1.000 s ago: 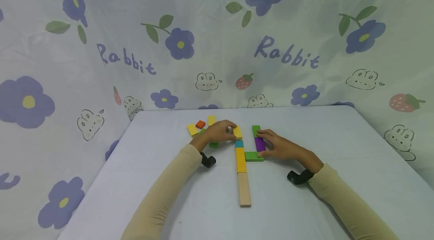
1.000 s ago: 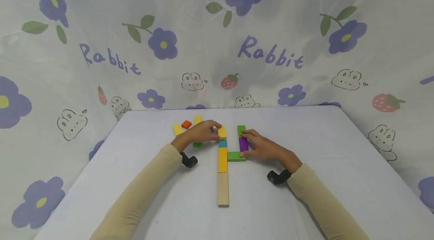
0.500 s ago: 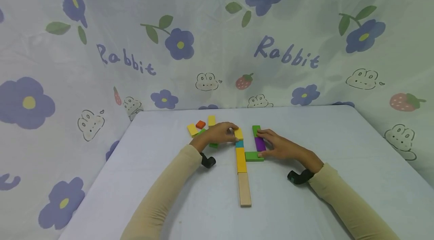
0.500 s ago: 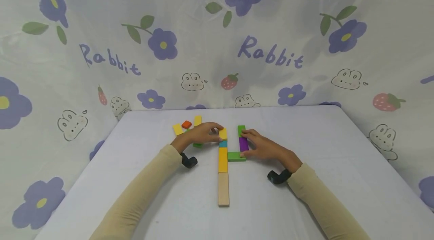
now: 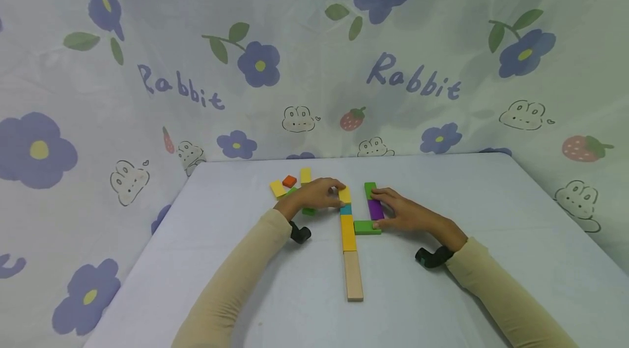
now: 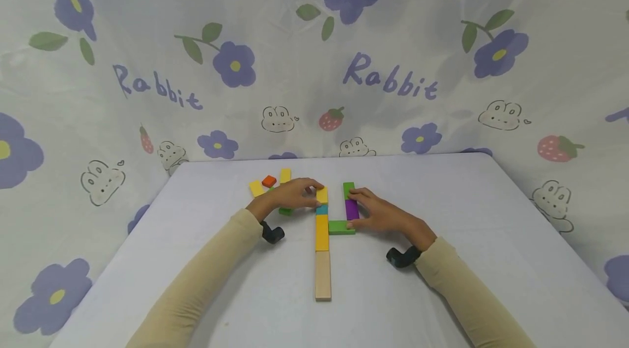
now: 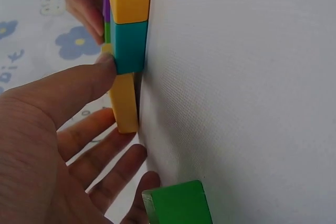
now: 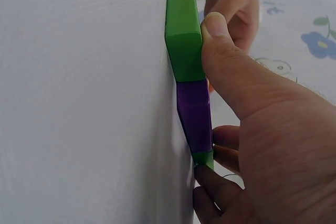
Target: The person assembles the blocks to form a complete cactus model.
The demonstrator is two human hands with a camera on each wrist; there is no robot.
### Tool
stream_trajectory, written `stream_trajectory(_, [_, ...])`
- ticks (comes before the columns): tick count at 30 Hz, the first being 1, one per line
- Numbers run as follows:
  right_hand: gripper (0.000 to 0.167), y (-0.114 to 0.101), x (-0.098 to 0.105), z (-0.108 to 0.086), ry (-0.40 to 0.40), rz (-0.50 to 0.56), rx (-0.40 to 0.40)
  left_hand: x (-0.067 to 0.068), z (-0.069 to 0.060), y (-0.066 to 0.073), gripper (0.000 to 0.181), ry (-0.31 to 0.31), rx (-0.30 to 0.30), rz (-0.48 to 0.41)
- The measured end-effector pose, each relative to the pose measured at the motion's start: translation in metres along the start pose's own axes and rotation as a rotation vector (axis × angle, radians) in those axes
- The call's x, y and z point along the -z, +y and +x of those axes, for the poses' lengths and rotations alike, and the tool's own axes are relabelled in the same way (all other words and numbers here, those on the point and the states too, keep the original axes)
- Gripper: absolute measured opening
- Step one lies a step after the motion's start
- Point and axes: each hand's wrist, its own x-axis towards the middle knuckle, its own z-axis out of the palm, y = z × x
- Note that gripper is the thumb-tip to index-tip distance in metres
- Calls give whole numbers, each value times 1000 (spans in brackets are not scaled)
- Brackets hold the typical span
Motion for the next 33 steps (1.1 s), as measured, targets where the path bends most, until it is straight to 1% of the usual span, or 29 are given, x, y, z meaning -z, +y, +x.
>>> stream_trajectory(8, [91, -1, 0, 0, -3, -4, -4, -1, 0, -1, 56, -5, -5, 18])
stream_trajectory(15, [92, 0, 0, -1, -4, -9, 2, 0, 0, -1, 54, -10, -20, 4])
stream_trajectory(20, [91, -1, 2, 0, 4, -9, 14, 1, 1, 0, 54, -7, -6, -17])
stream_trajectory(27, [91, 0, 1, 0, 0, -5, -2, 1, 0, 1, 52, -6, 7, -29])
stream_trajectory(33, [91, 1, 1, 0, -1, 1, 0, 1, -1, 3, 50, -7, 20, -40])
